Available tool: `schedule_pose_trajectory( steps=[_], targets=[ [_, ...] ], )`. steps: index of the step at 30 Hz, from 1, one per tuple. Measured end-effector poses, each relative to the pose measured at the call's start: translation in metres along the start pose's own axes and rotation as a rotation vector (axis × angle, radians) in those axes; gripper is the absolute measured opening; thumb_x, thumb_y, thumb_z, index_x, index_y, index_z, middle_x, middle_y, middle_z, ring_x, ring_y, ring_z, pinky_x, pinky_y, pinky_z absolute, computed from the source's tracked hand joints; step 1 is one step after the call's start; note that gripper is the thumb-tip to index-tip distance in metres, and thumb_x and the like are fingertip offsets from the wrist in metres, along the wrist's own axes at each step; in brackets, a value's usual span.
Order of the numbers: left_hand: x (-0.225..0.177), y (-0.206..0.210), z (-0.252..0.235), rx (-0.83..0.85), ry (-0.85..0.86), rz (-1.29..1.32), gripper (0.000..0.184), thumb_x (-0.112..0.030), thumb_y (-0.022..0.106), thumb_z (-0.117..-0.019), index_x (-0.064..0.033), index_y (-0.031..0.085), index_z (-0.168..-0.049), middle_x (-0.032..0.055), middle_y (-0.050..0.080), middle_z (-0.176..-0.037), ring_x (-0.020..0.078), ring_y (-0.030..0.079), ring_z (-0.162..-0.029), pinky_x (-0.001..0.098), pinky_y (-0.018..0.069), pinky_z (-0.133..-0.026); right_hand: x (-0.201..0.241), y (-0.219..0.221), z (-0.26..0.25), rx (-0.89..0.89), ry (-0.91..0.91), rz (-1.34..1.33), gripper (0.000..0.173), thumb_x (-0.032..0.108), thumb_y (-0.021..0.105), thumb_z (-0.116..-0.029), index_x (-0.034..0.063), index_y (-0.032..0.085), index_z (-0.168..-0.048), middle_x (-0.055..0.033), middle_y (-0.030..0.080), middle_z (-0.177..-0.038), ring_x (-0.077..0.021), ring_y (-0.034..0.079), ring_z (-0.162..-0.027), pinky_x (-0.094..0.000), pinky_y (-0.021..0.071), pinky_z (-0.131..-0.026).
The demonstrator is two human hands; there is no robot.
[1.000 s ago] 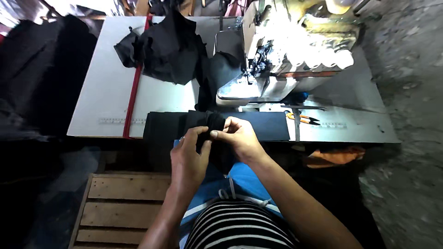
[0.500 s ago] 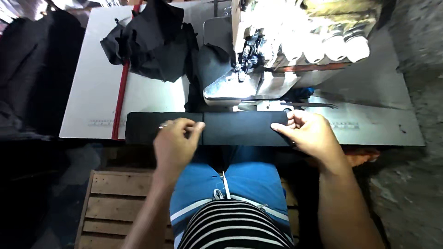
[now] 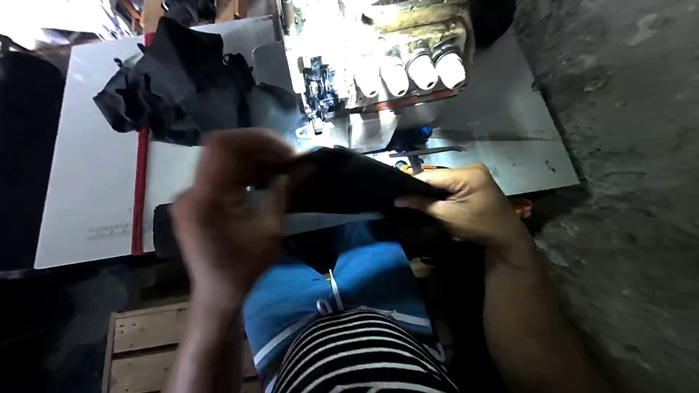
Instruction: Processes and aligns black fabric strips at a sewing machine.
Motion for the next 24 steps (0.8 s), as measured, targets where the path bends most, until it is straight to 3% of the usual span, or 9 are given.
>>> schedule_pose_trajectory(
  steps=[2, 5, 9, 13, 18, 24],
  targets=[
    [0.033, -0.033, 0.019, -0.096, -0.137, -0.128, 0.036, -0.012, 0.076, -0.0923, -0.0080, 0.056, -0.122, -0.0042, 0.065, -0.109, 0.0044, 0.067, -0.095, 0.0255, 0.0601, -0.085, -0.006, 0.010, 0.006, -0.063, 0.094, -0.238, 0.005, 0.012, 0.079, -0.0863, 0.0097, 0.077, -0.090, 0.0053, 0.073, -0.080, -0.0002, 0.067, -0.069, -0.0184, 0.0586, -0.063],
    [0.064, -0.060, 0.063, -0.156, -0.311, -0.227, 0.038, -0.012, 0.075, -0.0930, -0.0044, 0.056, -0.125, -0.0005, 0.065, -0.109, 0.0032, 0.066, -0.093, 0.0242, 0.0591, -0.083, -0.018, 0.048, 0.012, -0.202, 0.296, -0.538, 0.008, 0.004, 0.079, -0.0864, 0.0044, 0.076, -0.094, -0.0027, 0.074, -0.080, -0.0075, 0.068, -0.066, -0.0246, 0.0600, -0.061],
    [0.079, -0.083, 0.103, -0.195, -0.466, -0.276, 0.038, -0.009, 0.073, -0.0932, -0.0048, 0.056, -0.126, -0.0028, 0.070, -0.103, -0.0019, 0.068, -0.086, 0.0197, 0.0587, -0.077, -0.019, 0.082, 0.010, -0.338, 0.459, -0.636, 0.015, 0.006, 0.086, -0.0802, 0.0068, 0.073, -0.088, -0.0020, 0.068, -0.071, -0.0048, 0.056, -0.054, -0.0194, 0.0490, -0.050],
    [0.086, -0.101, 0.121, -0.266, -0.542, -0.173, 0.041, -0.005, 0.075, -0.0886, -0.0129, 0.051, -0.121, -0.0088, 0.065, -0.099, -0.0003, 0.067, -0.086, 0.0216, 0.0598, -0.078, -0.002, 0.087, 0.003, -0.321, 0.395, -0.582, 0.009, 0.009, 0.083, -0.0857, 0.0057, 0.076, -0.088, -0.0020, 0.070, -0.072, -0.0058, 0.060, -0.055, -0.0204, 0.0523, -0.051],
    [0.086, -0.105, 0.124, -0.361, -0.499, 0.013, 0.046, 0.003, 0.075, -0.0848, -0.0241, 0.047, -0.109, -0.0167, 0.064, -0.095, -0.0014, 0.066, -0.084, 0.0205, 0.0600, -0.075, 0.013, 0.081, -0.004, -0.331, 0.313, -0.453, 0.008, 0.012, 0.079, -0.0910, 0.0061, 0.075, -0.087, -0.0007, 0.071, -0.073, -0.0062, 0.063, -0.058, -0.0208, 0.0553, -0.053],
    [0.090, -0.102, 0.126, -0.389, -0.438, 0.080, 0.046, 0.002, 0.078, -0.0829, -0.0249, 0.047, -0.106, -0.0155, 0.065, -0.094, 0.0014, 0.068, -0.087, 0.0231, 0.0613, -0.078, 0.014, 0.078, -0.006, -0.342, 0.296, -0.411, 0.007, 0.012, 0.077, -0.0932, 0.0055, 0.076, -0.090, -0.0008, 0.071, -0.073, -0.0060, 0.062, -0.056, -0.0206, 0.0542, -0.051]
  ],
)
Point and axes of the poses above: each hand's wrist, its own z-axis away from the middle knuckle, its own y-axis out of the palm, x = y × z, the point moved 6 cm from there along -z, towards the middle knuckle
